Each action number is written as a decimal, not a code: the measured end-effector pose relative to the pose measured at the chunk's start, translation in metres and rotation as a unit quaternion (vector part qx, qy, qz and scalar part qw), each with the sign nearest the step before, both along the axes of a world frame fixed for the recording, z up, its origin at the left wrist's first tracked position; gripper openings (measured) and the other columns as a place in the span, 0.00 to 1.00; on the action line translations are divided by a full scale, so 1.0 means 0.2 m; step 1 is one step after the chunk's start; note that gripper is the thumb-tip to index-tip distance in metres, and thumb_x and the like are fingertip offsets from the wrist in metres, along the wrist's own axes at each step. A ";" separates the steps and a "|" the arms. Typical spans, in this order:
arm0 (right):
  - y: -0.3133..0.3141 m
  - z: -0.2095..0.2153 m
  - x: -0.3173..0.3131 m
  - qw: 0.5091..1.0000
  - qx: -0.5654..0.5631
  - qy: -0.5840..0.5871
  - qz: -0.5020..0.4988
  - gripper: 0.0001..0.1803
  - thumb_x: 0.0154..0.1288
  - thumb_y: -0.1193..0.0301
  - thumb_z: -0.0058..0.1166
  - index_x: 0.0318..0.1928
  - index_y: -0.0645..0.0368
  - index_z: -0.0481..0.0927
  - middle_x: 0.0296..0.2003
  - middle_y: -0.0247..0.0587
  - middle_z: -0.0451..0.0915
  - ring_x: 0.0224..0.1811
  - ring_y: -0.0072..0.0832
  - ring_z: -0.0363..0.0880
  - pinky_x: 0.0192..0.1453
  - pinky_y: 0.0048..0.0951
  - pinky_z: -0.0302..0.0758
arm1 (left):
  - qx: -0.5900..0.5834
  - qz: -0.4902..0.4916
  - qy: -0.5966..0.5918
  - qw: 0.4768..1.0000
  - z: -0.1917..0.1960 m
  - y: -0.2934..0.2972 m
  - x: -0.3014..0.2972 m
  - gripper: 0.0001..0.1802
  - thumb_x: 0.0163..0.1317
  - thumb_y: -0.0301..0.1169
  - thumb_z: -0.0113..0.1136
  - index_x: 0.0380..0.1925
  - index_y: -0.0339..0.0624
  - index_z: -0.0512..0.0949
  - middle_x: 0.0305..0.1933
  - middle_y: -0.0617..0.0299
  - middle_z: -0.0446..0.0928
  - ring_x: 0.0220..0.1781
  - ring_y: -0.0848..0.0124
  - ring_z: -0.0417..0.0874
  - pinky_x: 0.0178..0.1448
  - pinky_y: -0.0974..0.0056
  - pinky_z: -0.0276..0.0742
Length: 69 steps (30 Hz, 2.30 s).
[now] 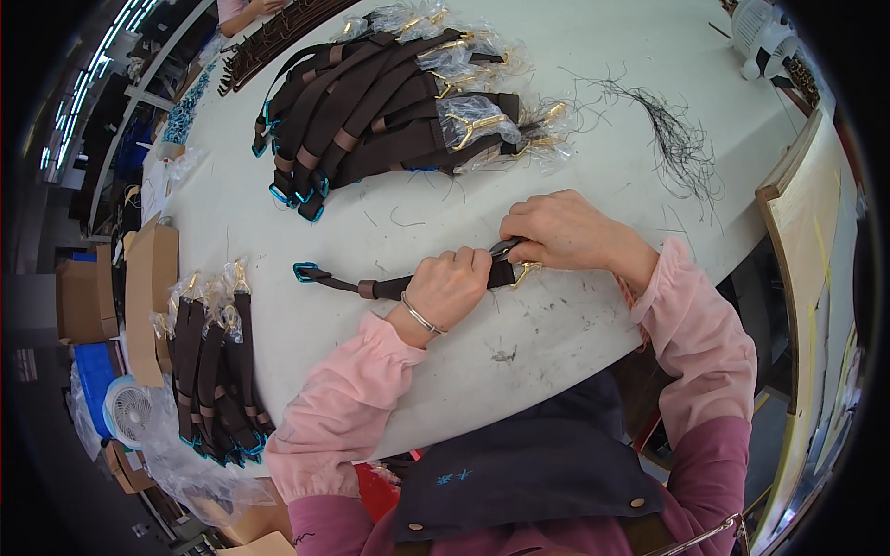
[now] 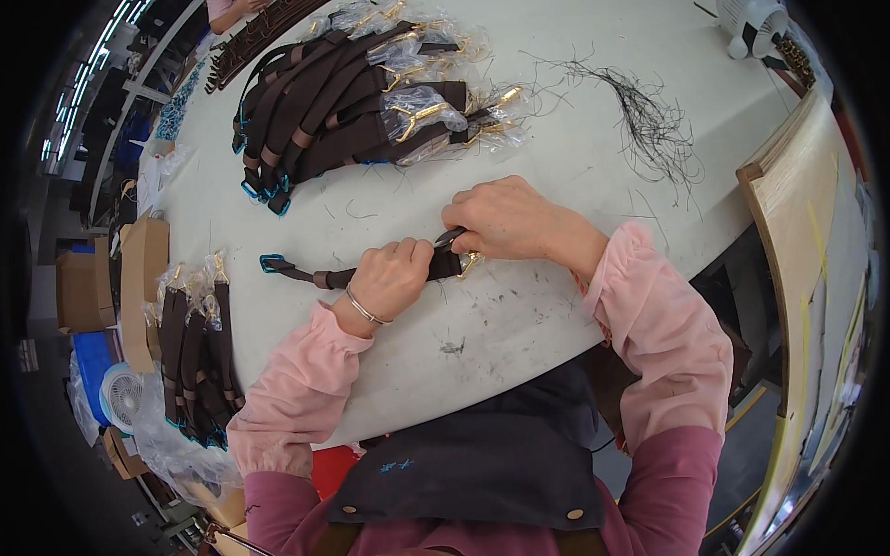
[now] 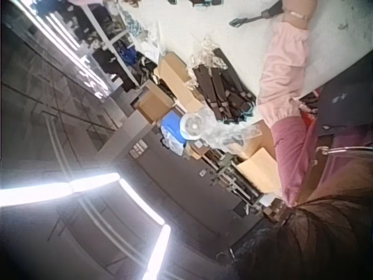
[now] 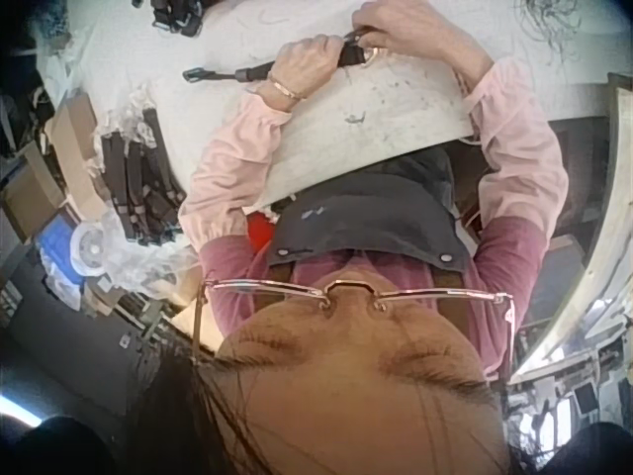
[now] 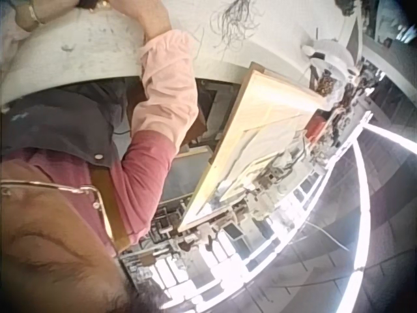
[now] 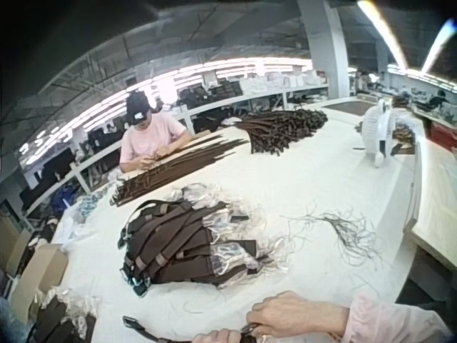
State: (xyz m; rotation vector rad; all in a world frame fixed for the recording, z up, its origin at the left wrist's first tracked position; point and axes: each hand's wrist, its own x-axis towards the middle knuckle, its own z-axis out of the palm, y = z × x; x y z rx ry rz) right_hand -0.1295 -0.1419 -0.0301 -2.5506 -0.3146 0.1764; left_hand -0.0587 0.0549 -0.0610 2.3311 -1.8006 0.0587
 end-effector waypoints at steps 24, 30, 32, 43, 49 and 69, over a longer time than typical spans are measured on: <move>0.03 -0.02 -0.02 0.990 -0.084 -0.117 0.006 0.07 0.51 0.68 0.57 0.27 0.57 0.74 0.27 0.34 0.75 0.32 0.33 0.75 0.33 0.34 0.69 | -0.087 0.063 0.261 0.959 -0.01 -0.02 0.09 0.02 0.55 0.24 0.49 0.29 0.39 0.70 0.19 0.54 0.74 0.20 0.56 0.76 0.26 0.59 0.69; 0.20 0.05 -0.29 0.945 -0.175 -0.269 -0.057 0.08 0.48 0.70 0.53 0.30 0.56 0.72 0.26 0.29 0.69 0.27 0.24 0.69 0.28 0.26 0.65 | -0.099 0.095 0.279 0.950 -0.03 0.00 0.10 0.02 0.56 0.24 0.48 0.29 0.37 0.70 0.19 0.51 0.74 0.22 0.54 0.76 0.27 0.57 0.69; 0.14 -0.03 -0.27 0.941 -0.175 -0.277 -0.082 0.09 0.50 0.69 0.54 0.32 0.55 0.72 0.27 0.30 0.69 0.27 0.24 0.69 0.27 0.25 0.65 | -0.110 0.102 0.271 0.951 -0.03 -0.01 0.10 0.03 0.55 0.25 0.49 0.29 0.38 0.69 0.20 0.51 0.75 0.23 0.52 0.77 0.29 0.54 0.70; 0.10 -0.06 -0.28 0.961 -0.028 -0.176 -0.209 0.13 0.53 0.66 0.59 0.36 0.56 0.72 0.31 0.36 0.69 0.31 0.33 0.75 0.29 0.32 0.71 | 0.027 0.000 0.146 0.989 0.11 -0.05 0.03 0.15 0.57 0.40 0.57 0.32 0.40 0.67 0.27 0.54 0.74 0.24 0.57 0.78 0.28 0.58 0.71; 0.12 -0.02 -0.31 0.967 -0.024 -0.141 -0.211 0.13 0.55 0.66 0.58 0.37 0.58 0.71 0.32 0.39 0.70 0.30 0.35 0.77 0.27 0.34 0.71 | 0.127 -0.050 0.099 0.986 0.06 -0.09 0.04 0.14 0.59 0.39 0.55 0.31 0.39 0.67 0.28 0.53 0.74 0.29 0.54 0.78 0.29 0.55 0.72; 0.29 -0.05 -0.31 0.955 -0.133 -0.170 -0.205 0.12 0.54 0.67 0.58 0.29 0.58 0.69 0.27 0.37 0.69 0.20 0.30 0.76 0.19 0.30 0.68 | 0.076 -0.041 0.279 0.956 0.05 -0.10 0.13 0.06 0.59 0.29 0.46 0.31 0.37 0.68 0.23 0.48 0.74 0.27 0.49 0.74 0.31 0.52 0.67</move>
